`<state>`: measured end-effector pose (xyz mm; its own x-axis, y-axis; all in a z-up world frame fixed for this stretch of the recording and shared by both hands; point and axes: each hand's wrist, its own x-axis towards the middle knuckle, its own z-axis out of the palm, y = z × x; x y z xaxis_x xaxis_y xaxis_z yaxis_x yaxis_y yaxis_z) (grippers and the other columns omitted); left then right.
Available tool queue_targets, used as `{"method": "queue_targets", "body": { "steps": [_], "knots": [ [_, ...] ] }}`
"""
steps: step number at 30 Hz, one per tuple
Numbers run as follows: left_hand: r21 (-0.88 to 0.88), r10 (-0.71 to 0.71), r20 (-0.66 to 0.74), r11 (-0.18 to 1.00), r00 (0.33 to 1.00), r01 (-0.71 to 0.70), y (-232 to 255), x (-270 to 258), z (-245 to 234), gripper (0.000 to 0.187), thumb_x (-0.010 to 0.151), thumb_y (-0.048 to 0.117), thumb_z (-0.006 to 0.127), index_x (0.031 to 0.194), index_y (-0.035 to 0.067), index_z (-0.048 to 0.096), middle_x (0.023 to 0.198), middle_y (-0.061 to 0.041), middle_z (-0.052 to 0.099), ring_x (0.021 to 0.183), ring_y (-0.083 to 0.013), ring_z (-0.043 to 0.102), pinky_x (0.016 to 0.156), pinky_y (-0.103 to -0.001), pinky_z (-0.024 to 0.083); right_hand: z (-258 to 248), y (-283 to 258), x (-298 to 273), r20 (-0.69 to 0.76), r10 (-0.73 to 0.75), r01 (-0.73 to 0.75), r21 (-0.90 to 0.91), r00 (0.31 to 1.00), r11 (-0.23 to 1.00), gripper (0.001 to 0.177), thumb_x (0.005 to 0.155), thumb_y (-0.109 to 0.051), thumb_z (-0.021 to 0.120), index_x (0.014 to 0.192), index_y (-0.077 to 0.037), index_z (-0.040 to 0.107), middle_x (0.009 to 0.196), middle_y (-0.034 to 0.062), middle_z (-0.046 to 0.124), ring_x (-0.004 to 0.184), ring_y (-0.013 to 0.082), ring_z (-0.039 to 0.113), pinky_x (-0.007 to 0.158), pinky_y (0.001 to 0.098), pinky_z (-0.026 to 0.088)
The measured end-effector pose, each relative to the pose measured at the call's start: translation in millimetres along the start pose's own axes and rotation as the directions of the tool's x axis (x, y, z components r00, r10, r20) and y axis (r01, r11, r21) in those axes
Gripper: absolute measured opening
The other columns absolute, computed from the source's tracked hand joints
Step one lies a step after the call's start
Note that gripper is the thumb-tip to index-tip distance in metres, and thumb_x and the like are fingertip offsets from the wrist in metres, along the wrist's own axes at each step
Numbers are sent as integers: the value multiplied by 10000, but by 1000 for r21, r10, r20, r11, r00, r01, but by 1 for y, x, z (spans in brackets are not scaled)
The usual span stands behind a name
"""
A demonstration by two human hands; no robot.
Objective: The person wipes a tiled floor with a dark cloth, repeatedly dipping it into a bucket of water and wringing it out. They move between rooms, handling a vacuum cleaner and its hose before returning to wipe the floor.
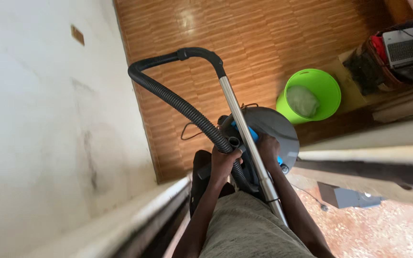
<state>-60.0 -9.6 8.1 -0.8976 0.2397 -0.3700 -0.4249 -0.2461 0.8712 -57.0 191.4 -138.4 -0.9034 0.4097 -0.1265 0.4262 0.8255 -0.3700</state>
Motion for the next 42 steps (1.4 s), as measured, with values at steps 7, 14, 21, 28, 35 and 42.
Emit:
{"method": "queue_targets", "body": {
  "steps": [7, 14, 21, 28, 35, 42],
  "knots": [
    [16, -19, 71, 1000, 997, 17, 38, 109, -26, 306, 780, -74, 704, 1036, -16, 546, 759, -123, 678, 551, -221, 677, 520, -376, 567, 24, -47, 84, -1, 78, -78, -48, 997, 996, 357, 873, -267, 636, 1203, -224, 765, 1019, 222, 752, 939, 437, 732, 831, 550, 584],
    [120, -123, 190, 988, 974, 102, 83, 197, -77, 267, 787, -72, 694, 1009, -9, 559, 800, -100, 700, 619, -201, 700, 576, -375, 595, 29, -121, 141, -136, 256, -245, 90, 957, 965, 367, 861, -287, 667, 1210, -268, 779, 1013, 251, 723, 900, 470, 708, 785, 563, 562],
    [128, -120, 290, 988, 950, 86, 137, 273, -97, 198, 802, -41, 736, 925, -4, 585, 736, -113, 659, 594, -237, 687, 554, -426, 584, 3, -173, 201, -84, 224, -214, 121, 971, 969, 374, 865, -334, 702, 1226, -249, 753, 969, 239, 739, 934, 444, 711, 823, 549, 553],
    [101, -147, 278, 987, 949, 123, 172, 339, -114, 419, 764, -56, 737, 1121, 15, 528, 768, -102, 674, 582, -232, 694, 543, -411, 580, 29, -197, 269, -83, 253, -251, 41, 964, 967, 352, 946, -276, 613, 1267, -290, 759, 982, 229, 742, 897, 433, 729, 790, 544, 571],
    [257, -229, 339, 956, 913, 145, 190, 441, -127, 286, 806, 7, 745, 1057, 5, 608, 713, -140, 721, 565, -227, 708, 597, -403, 603, 40, -231, 351, -74, 298, -293, 73, 952, 953, 346, 890, -376, 666, 1203, -261, 759, 972, 222, 747, 913, 444, 717, 791, 549, 564],
    [321, -279, 400, 935, 873, 152, 236, 544, -133, 117, 824, 15, 750, 793, -40, 652, 656, -129, 697, 547, -236, 665, 536, -428, 512, 79, -217, 439, -94, 313, -310, 53, 945, 949, 248, 967, -307, 618, 1110, -172, 769, 964, 229, 743, 930, 426, 731, 851, 540, 580]
  ]
}}
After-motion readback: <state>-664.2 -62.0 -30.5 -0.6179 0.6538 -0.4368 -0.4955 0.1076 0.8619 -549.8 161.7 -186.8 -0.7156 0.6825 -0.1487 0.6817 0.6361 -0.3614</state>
